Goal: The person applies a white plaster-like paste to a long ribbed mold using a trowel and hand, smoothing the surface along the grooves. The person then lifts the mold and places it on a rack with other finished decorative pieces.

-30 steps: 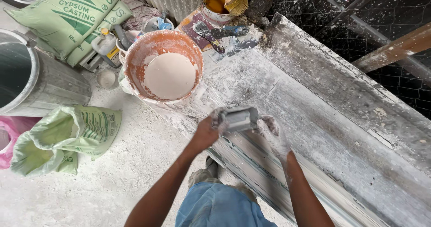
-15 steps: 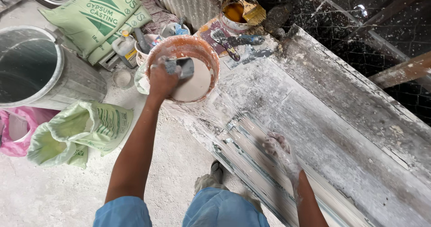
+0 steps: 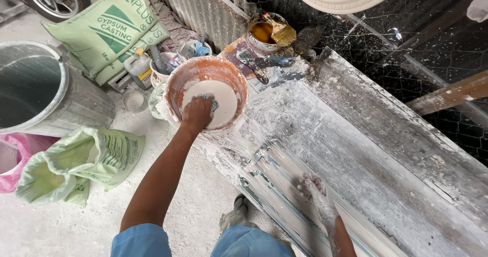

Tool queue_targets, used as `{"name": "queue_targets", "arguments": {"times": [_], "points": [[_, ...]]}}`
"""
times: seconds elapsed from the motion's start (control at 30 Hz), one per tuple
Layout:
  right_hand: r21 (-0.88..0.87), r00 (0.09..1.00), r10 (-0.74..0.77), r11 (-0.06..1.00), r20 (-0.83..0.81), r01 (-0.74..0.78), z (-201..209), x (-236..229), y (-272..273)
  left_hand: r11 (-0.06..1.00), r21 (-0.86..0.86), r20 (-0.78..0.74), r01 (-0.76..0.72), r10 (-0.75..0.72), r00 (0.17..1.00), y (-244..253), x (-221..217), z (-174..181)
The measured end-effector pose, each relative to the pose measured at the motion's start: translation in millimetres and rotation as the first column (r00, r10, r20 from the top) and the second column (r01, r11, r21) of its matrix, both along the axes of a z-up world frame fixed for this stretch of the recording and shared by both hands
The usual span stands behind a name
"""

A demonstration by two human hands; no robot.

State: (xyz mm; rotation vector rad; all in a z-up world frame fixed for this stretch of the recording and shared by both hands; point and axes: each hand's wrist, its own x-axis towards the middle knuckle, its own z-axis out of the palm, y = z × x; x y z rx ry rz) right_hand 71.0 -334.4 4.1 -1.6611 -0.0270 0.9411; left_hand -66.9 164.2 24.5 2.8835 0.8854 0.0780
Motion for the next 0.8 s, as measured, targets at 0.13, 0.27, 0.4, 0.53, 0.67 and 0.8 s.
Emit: {"name": "queue_targets", "arguments": {"times": [0.13,0.27,0.4,0.53,0.67,0.8], "points": [[-0.036,1.0,-0.003,0.999,-0.003,0.003,9,-3,-6,0.985,-0.167,0.122,-0.052,0.073,0.99,12,9,-10],[-0.029,0.998,-0.039,0.999,-0.04,0.038,13,-9,-14,0.859,-0.482,0.157,-0.172,0.278,0.948,32,12,-14],[-0.044,0.994,-0.102,0.994,-0.045,0.1,14,-8,-23,0.569,-0.815,0.196,-0.11,0.45,0.871,38,8,-7],[-0.022,0.978,-0.206,0.978,-0.042,0.206,8,-9,-36,0.115,-0.989,0.012,-0.093,0.69,0.724,32,10,13],[0.036,0.952,-0.292,0.954,-0.092,0.296,1,-11,-56,0.053,-0.994,0.105,0.097,0.719,0.687,27,-1,34],[0.054,0.929,-0.347,0.933,-0.126,0.356,-6,-15,-71,0.013,-0.992,0.093,0.122,0.726,0.681,26,-3,54]]}}
